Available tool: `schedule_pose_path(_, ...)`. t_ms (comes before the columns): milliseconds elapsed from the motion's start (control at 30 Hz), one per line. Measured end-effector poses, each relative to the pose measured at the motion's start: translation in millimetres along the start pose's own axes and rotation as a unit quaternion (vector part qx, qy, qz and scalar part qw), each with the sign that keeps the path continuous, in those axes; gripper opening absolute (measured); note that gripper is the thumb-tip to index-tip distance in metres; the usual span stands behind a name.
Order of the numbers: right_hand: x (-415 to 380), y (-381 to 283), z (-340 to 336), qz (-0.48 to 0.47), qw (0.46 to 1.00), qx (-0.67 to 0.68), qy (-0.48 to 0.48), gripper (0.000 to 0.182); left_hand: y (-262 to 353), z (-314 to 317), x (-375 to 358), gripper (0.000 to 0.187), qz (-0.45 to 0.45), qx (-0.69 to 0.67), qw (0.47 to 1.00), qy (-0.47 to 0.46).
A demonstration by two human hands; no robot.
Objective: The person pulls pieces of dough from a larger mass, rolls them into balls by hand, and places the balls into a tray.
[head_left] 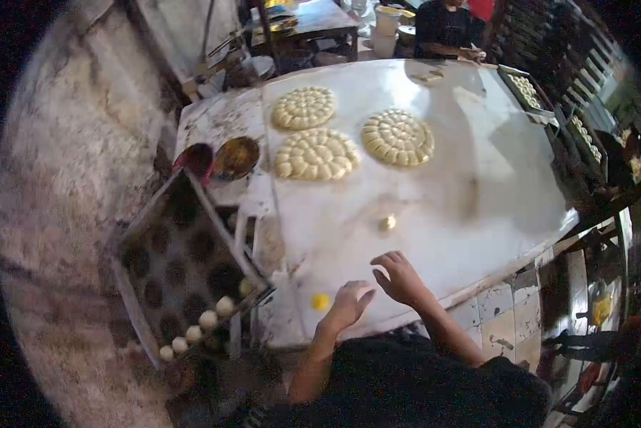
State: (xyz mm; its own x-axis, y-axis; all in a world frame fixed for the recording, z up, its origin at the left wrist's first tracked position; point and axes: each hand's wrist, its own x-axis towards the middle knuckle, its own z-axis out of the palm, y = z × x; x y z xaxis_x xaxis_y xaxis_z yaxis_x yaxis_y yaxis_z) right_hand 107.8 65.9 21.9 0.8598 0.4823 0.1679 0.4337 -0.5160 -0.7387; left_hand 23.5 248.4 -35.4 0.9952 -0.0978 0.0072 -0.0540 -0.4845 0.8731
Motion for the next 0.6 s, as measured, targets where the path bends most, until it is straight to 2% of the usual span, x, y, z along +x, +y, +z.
schedule_pose_path(33,-7,28,-17,0.003,0.998,-0.061,0.008,0.025,-7,19,11,0.035,0.004,0.003,1.000,-0.006)
schedule_pose_path(100,-29,89,-50,0.064,0.991,-0.111,0.043,0.034,-17,46,24,0.023,-0.012,0.251,0.966,0.060)
schedule_pose_path(133,-38,116,-68,0.101,0.984,-0.144,0.043,0.034,-14,55,34,0.019,-0.020,0.280,0.956,0.082)
schedule_pose_path(233,-47,175,-113,0.154,0.967,-0.183,0.093,0.038,-11,68,63,0.020,-0.014,0.340,0.938,0.072)
schedule_pose_path(267,-35,188,-118,0.159,0.967,-0.177,0.093,0.038,-18,70,72,0.022,0.006,0.356,0.930,0.095)
schedule_pose_path(400,60,230,-122,0.066,0.984,-0.142,0.089,0.041,-4,73,86,0.024,-0.047,0.369,0.924,0.091)
schedule_pose_path(467,125,237,-116,-0.024,0.982,-0.148,0.117,0.042,4,76,89,0.024,-0.050,0.363,0.926,0.094)
schedule_pose_path(500,155,243,-112,-0.059,0.977,-0.171,0.114,0.043,4,73,90,0.024,-0.046,0.356,0.928,0.101)
schedule_pose_path(533,182,249,-107,-0.094,0.970,-0.194,0.111,0.044,0,75,87,0.023,-0.081,0.365,0.924,0.078)
schedule_pose_path(567,205,255,-102,-0.093,0.971,-0.188,0.114,0.044,-8,76,87,0.023,-0.081,0.371,0.922,0.076)
schedule_pose_path(600,224,260,-95,-0.089,0.958,-0.265,0.059,0.046,-18,77,85,0.022,-0.072,0.380,0.920,0.072)
